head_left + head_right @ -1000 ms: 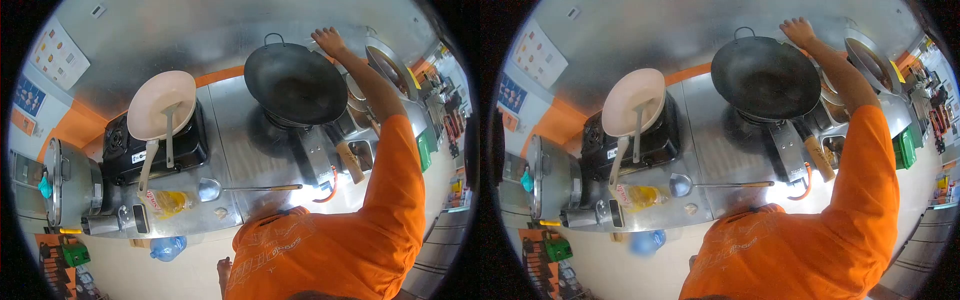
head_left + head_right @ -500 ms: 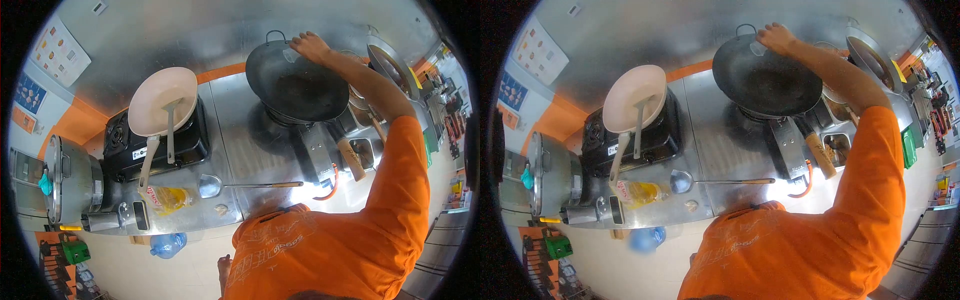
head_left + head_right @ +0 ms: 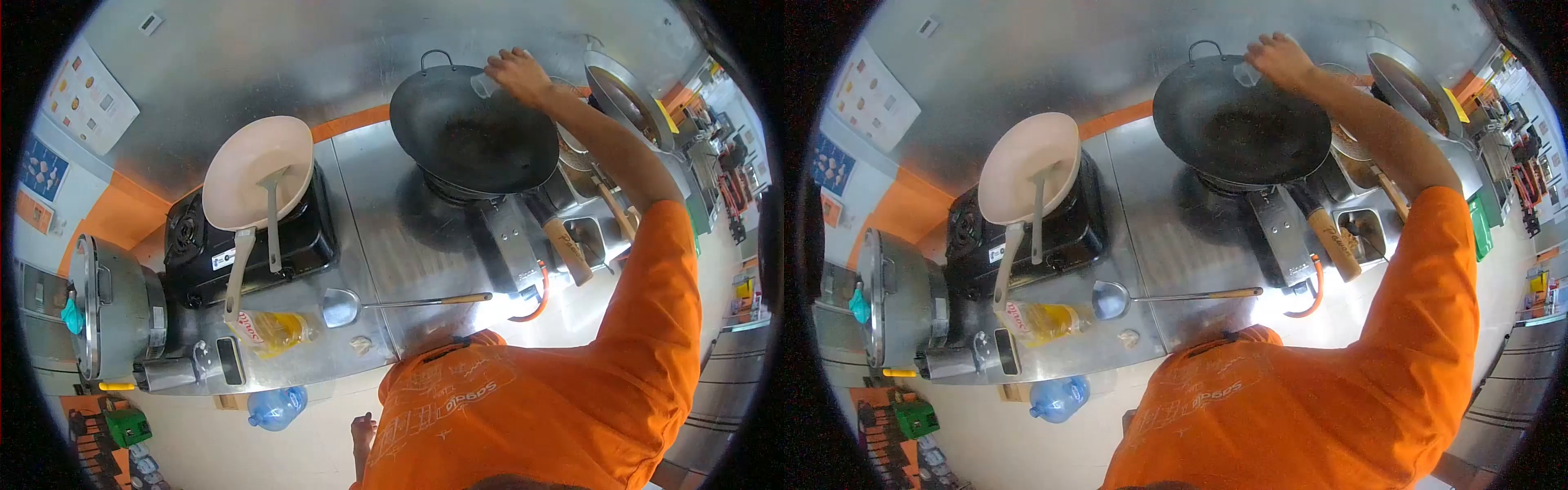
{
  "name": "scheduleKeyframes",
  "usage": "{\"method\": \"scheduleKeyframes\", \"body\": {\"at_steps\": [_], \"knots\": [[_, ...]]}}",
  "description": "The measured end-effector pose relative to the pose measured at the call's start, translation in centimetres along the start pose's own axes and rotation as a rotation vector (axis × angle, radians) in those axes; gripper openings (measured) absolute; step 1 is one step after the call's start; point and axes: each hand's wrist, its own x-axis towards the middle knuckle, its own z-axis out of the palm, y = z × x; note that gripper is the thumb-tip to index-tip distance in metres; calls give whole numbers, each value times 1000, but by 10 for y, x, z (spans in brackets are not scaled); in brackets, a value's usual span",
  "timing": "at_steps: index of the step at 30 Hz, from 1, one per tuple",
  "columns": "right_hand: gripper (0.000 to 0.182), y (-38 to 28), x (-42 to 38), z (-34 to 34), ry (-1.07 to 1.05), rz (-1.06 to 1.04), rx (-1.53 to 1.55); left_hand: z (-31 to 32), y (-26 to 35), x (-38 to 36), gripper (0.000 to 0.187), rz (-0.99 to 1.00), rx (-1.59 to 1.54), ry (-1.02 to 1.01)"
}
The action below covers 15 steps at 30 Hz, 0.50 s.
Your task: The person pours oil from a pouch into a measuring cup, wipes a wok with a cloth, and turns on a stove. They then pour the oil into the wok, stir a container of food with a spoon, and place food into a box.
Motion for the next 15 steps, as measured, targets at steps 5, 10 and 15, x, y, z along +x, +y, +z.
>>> {"method": "scheduleKeyframes", "body": {"at_steps": [5,10,15], "knots": [[20,1,2,-10,100,56,29,-3,-10,9,44,-98,-115,-40],[23,2,2,-25,34,91,-33,-6,-11,6,47,66,-120,-35],[26,-8,-8,-30,15,44,-47,-12,-9,4,48,107,-6,-40]]}}
